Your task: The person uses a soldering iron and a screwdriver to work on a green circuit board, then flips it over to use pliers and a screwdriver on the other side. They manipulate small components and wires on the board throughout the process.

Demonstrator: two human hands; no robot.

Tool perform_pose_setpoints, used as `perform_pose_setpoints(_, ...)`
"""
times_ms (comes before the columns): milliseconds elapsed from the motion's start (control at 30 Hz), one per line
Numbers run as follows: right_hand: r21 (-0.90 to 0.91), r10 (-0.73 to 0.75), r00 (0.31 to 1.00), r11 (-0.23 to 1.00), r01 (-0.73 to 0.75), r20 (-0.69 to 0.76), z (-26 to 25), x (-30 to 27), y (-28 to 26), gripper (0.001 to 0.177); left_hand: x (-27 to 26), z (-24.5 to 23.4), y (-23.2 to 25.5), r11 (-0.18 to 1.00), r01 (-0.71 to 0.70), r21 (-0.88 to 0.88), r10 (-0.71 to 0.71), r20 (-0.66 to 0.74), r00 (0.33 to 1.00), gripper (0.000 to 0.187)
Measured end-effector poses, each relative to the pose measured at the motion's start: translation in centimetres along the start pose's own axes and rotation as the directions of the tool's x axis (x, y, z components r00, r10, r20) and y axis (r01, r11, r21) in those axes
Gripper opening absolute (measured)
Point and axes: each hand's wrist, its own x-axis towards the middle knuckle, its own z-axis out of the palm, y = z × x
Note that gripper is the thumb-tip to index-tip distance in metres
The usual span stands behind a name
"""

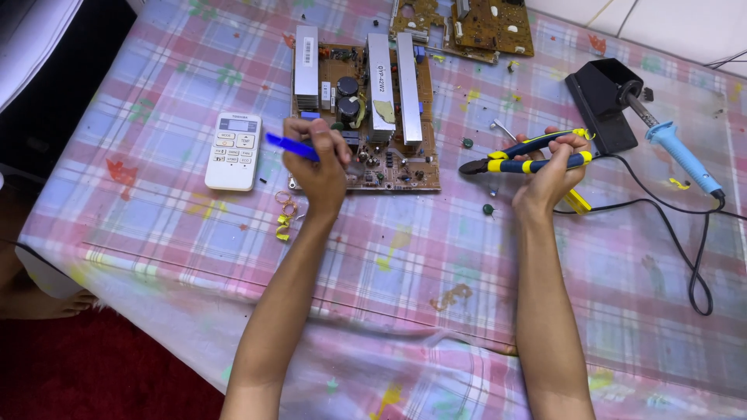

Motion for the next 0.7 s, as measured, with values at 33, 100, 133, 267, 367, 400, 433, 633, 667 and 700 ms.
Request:
perform_pose_setpoints(33, -0.116, -0.088, 0.996, 0.989, 0.087, -0.001, 0.6, -0.4, -0.4, 0.018, 0.4, -0.5, 0.4, 0.996, -0.074, 0.049, 0.075, -0.016, 0.997, 0.018)
perform_pose_setpoints(100, -0.227, -0.177, 0.984, 0.958, 0.174, 0.005, 0.4, -0.2, -0.8, 0.029, 1.0, -1.2, 0.9, 0.984, -0.151, 0.096, 0.154, -0.025, 0.988, 0.017)
perform_pose_setpoints(133, -0.307, -0.21, 0.976, 0.926, 0.219, 0.062, -0.3, 0.3, -0.7, 0.042, 1.3, -1.4, 1.0, 0.968, -0.209, 0.142, 0.214, -0.022, 0.977, 0.018)
perform_pose_setpoints(267, -0.504, -0.176, 0.968, 0.829, 0.244, 0.178, -2.3, 2.3, -0.5, 0.041, 0.6, -1.6, 0.3, 0.816, -0.306, 0.49, 0.337, 0.027, 0.941, 0.025)
perform_pose_setpoints(367, -0.672, -0.204, 0.973, 0.706, 0.222, 0.108, -1.5, 0.9, -2.5, 0.048, -0.2, -1.7, -0.8, 0.746, -0.344, 0.571, 0.326, 0.137, 0.935, 0.028)
perform_pose_setpoints(400, -0.673, -0.204, 0.973, 0.706, 0.221, 0.106, -1.9, 1.1, -2.5, 0.048, -0.2, -1.6, -0.7, 0.747, -0.343, 0.57, 0.325, 0.138, 0.936, 0.028)
perform_pose_setpoints(433, -0.69, -0.181, 0.979, 0.697, 0.195, 0.093, -2.2, 1.3, -2.4, 0.052, -0.1, -1.5, -0.6, 0.753, -0.349, 0.558, 0.315, 0.16, 0.936, 0.027)
perform_pose_setpoints(633, -0.839, -0.012, 0.977, 0.511, 0.189, 0.213, -5.6, 3.8, -2.2, 0.059, -0.3, -1.2, -0.4, 0.747, -0.353, 0.563, 0.296, 0.193, 0.935, 0.026)
perform_pose_setpoints(667, -0.917, 0.013, 0.966, 0.318, 0.242, 0.26, -7.2, 5.3, -0.9, 0.054, -0.3, -1.2, -0.4, 0.743, -0.35, 0.571, 0.289, 0.199, 0.937, 0.027)
perform_pose_setpoints(700, -0.917, 0.013, 0.966, 0.317, 0.241, 0.259, -6.4, 4.5, -1.7, 0.054, -0.4, -1.2, -0.3, 0.743, -0.35, 0.57, 0.288, 0.199, 0.937, 0.027)
